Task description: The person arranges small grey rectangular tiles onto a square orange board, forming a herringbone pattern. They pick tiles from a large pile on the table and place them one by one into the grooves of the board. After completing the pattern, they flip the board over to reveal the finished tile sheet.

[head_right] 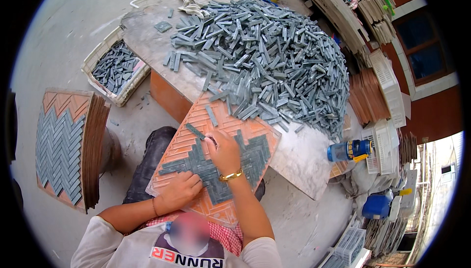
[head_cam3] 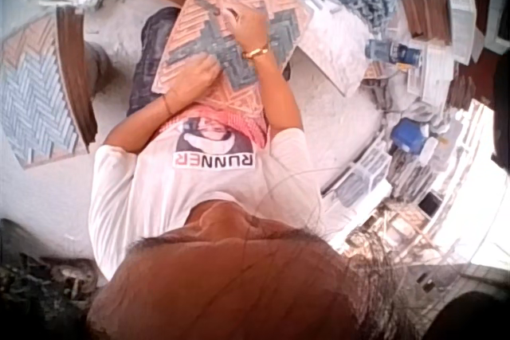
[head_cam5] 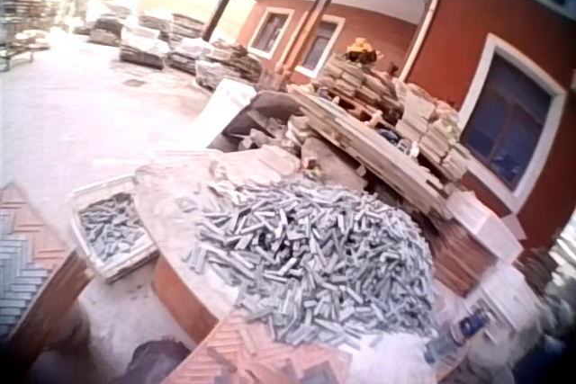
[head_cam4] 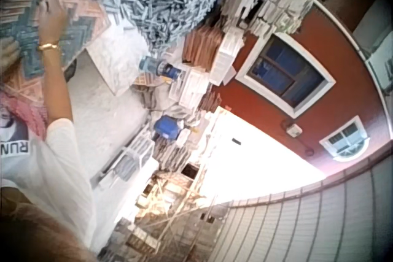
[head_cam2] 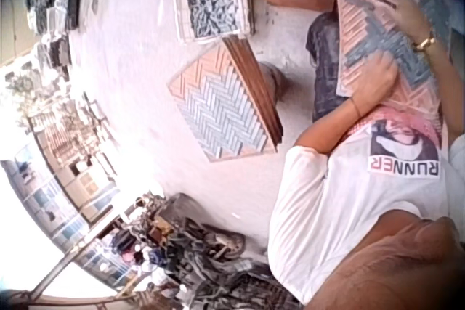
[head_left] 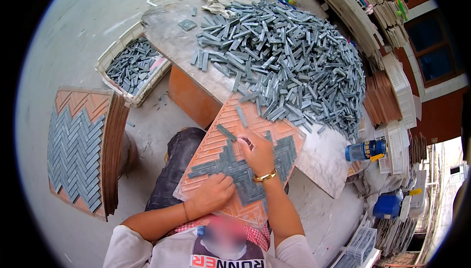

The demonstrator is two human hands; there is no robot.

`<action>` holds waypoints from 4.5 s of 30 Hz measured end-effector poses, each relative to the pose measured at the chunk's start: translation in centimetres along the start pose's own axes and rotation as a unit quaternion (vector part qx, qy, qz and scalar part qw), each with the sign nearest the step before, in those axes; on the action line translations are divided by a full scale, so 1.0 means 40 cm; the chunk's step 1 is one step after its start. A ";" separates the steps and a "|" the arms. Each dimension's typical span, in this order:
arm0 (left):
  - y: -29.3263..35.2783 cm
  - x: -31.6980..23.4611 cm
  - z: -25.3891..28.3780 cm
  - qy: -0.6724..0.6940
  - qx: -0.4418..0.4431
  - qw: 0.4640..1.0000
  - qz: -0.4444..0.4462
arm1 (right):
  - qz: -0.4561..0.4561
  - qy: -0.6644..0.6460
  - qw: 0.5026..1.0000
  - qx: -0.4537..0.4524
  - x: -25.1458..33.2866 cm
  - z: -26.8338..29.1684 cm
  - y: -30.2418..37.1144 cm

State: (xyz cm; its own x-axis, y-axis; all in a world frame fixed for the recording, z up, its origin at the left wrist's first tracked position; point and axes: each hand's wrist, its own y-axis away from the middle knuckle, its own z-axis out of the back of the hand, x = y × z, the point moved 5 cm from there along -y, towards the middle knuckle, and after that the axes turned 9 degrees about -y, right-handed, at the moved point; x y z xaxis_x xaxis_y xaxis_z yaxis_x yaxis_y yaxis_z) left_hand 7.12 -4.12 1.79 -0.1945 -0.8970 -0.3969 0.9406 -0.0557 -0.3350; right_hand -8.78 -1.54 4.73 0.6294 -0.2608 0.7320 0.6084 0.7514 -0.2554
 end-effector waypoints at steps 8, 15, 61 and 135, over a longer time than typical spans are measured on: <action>0.059 0.026 0.065 0.021 -0.100 0.993 0.064 | -0.048 0.064 0.995 0.065 -0.029 -0.076 -0.052; 0.139 0.147 0.151 0.014 -0.192 0.961 0.199 | 0.159 0.071 0.970 0.173 0.072 -0.116 0.010; 0.110 0.138 0.110 0.009 -0.134 0.977 0.164 | 0.091 0.001 0.969 0.231 0.065 -0.128 -0.004; 0.054 0.224 0.091 0.092 -0.174 0.952 0.234 | 0.056 -0.037 0.983 0.173 0.023 -0.102 -0.060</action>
State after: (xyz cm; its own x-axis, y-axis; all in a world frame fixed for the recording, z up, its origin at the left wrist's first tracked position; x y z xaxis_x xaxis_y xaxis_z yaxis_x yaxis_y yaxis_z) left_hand 8.43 -13.86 0.61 0.1483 -0.6941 -0.7044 0.7933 0.5088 -0.3343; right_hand -7.69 -6.06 3.42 0.6386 -0.1289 0.7587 0.3284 0.9372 -0.1172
